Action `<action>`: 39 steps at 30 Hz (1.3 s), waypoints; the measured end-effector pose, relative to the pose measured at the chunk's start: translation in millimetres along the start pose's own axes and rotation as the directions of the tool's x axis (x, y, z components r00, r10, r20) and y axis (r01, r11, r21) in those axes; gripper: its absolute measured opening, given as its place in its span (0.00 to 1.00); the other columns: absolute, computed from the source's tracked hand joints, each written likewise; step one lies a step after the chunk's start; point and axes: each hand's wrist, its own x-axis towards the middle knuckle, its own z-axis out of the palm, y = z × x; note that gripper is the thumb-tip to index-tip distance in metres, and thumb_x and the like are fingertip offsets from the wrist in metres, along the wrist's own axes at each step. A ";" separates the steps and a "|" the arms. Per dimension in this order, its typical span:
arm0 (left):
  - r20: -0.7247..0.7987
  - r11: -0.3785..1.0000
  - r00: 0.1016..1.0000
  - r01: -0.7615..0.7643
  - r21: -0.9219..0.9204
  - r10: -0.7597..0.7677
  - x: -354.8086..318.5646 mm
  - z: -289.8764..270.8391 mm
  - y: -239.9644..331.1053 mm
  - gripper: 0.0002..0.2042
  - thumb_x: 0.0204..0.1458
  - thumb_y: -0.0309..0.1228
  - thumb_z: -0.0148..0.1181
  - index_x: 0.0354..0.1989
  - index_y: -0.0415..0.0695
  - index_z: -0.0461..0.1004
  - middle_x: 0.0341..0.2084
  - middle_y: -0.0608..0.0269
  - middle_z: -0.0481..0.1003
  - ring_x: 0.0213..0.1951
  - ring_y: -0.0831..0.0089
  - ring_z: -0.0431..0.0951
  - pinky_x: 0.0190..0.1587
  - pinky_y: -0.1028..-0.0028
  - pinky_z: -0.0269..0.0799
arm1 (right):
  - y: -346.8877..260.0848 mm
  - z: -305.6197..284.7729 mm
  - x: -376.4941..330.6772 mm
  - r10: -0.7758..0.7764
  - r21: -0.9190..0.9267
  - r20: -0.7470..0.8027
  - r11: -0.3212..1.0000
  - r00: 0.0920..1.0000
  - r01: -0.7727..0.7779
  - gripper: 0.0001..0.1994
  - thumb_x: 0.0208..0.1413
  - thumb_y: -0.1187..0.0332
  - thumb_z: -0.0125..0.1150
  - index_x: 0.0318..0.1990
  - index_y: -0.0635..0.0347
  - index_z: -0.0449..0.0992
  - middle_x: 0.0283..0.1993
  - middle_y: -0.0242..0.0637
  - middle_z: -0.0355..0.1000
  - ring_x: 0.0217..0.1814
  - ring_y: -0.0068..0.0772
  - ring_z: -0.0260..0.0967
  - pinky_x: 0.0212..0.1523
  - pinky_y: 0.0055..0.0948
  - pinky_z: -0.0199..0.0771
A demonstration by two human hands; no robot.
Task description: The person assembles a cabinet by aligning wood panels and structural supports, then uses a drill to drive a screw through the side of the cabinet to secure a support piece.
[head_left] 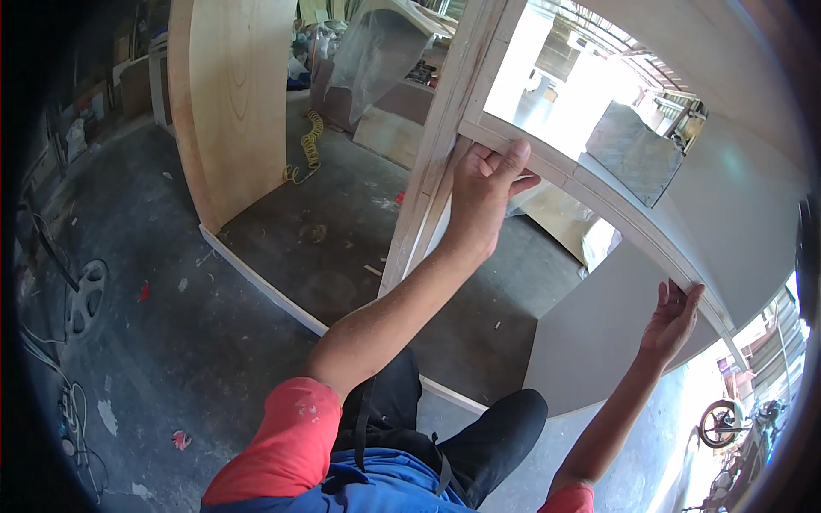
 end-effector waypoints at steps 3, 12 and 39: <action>-0.042 0.998 0.999 -0.021 -0.055 0.019 -1.0 7.2 -1.8 0.16 0.61 0.38 0.63 0.50 0.41 0.71 0.42 0.61 0.79 0.46 0.73 0.80 0.51 0.67 0.79 | -3.7 -7.1 3.0 0.034 -0.045 -0.007 0.998 0.999 -0.034 0.13 0.68 0.59 0.56 0.48 0.60 0.76 0.42 0.38 0.79 0.44 0.32 0.80 0.44 0.30 0.84; -0.055 0.994 0.996 -0.077 -0.074 0.073 0.9 5.6 -11.1 0.20 0.59 0.40 0.65 0.53 0.41 0.71 0.45 0.59 0.77 0.46 0.70 0.80 0.52 0.64 0.80 | -7.0 -4.0 0.9 0.085 -0.005 0.011 0.996 0.996 -0.085 0.13 0.68 0.60 0.55 0.47 0.59 0.76 0.41 0.38 0.79 0.44 0.31 0.80 0.47 0.28 0.83; 0.024 0.992 1.000 -0.023 0.123 0.020 -26.7 8.9 -31.2 0.09 0.63 0.33 0.59 0.42 0.40 0.73 0.35 0.58 0.77 0.37 0.70 0.78 0.44 0.70 0.74 | -22.4 24.6 -11.5 0.171 -0.111 -0.036 0.978 0.985 -0.174 0.18 0.69 0.53 0.54 0.39 0.62 0.73 0.30 0.36 0.73 0.29 0.29 0.75 0.39 0.34 0.83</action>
